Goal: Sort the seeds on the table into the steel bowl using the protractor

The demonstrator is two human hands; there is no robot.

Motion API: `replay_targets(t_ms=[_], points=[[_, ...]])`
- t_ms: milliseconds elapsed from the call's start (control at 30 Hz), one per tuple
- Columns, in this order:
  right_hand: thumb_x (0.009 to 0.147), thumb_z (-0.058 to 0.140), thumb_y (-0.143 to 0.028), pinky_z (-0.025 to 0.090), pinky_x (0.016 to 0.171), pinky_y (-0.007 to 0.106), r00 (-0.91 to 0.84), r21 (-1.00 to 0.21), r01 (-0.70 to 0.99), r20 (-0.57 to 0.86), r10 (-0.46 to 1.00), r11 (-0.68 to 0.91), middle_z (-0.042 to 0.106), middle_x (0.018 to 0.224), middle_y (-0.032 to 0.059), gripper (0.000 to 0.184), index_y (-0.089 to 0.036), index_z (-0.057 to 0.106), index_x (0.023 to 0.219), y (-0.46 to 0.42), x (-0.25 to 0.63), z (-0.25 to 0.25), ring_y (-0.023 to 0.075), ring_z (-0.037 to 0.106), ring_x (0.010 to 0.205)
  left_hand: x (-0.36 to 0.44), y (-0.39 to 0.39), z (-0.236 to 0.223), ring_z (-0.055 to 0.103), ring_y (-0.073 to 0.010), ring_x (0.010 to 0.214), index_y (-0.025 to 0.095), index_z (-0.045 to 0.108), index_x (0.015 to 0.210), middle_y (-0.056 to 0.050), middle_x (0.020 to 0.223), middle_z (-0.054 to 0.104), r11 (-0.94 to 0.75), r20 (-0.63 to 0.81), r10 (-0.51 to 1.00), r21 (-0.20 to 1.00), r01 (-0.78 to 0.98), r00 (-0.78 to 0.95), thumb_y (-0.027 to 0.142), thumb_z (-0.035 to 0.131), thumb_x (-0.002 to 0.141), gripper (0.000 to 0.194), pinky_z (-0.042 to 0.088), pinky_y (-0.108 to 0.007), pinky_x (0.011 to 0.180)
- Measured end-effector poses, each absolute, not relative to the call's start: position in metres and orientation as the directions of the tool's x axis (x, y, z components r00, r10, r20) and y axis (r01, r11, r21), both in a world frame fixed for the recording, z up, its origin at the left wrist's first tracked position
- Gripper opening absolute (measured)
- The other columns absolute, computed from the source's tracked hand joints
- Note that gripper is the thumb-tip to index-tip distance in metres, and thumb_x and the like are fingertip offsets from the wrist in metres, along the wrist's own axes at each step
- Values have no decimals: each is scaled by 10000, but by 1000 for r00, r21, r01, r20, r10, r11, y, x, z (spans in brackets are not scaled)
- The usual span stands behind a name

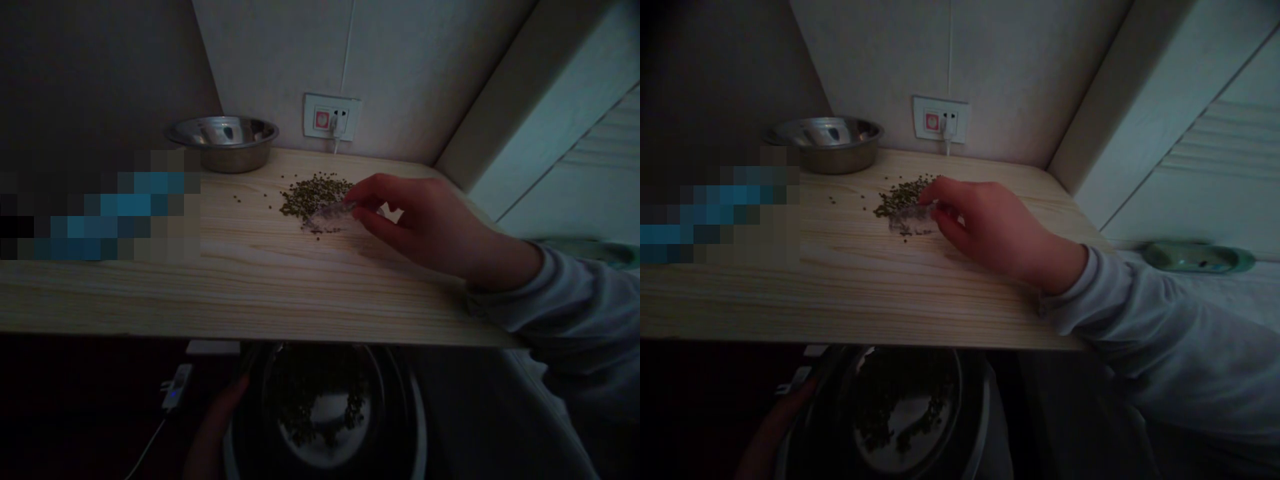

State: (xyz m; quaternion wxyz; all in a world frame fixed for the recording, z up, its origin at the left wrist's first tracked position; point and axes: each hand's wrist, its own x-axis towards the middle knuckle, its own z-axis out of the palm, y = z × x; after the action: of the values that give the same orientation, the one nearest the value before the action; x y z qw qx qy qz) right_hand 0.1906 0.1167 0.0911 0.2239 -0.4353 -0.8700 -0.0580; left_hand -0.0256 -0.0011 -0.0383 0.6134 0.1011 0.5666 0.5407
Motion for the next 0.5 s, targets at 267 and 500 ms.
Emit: replay_targets(t_ms=[267, 500], points=[[767, 397, -244, 364, 561, 218, -550, -84, 775, 399, 734, 627, 584, 772, 8, 240, -183, 513, 969, 114, 190, 92, 84, 492, 603, -27, -1, -30, 523, -287, 930, 179, 643, 795, -24, 665, 682, 551, -725, 682, 599, -580, -101, 208, 580, 615, 193, 429, -414, 773], [761, 407, -242, 367, 563, 221, -543, -91, 776, 409, 734, 625, 587, 810, 14, 243, -183, 516, 970, 116, 191, 92, 90, 499, 624, -29, -1, -33, 519, -290, 936, 185, 627, 898, -27, 733, 684, 550, -745, 661, 562, -618, -89, 214, 571, 616, 289, 435, -414, 770]])
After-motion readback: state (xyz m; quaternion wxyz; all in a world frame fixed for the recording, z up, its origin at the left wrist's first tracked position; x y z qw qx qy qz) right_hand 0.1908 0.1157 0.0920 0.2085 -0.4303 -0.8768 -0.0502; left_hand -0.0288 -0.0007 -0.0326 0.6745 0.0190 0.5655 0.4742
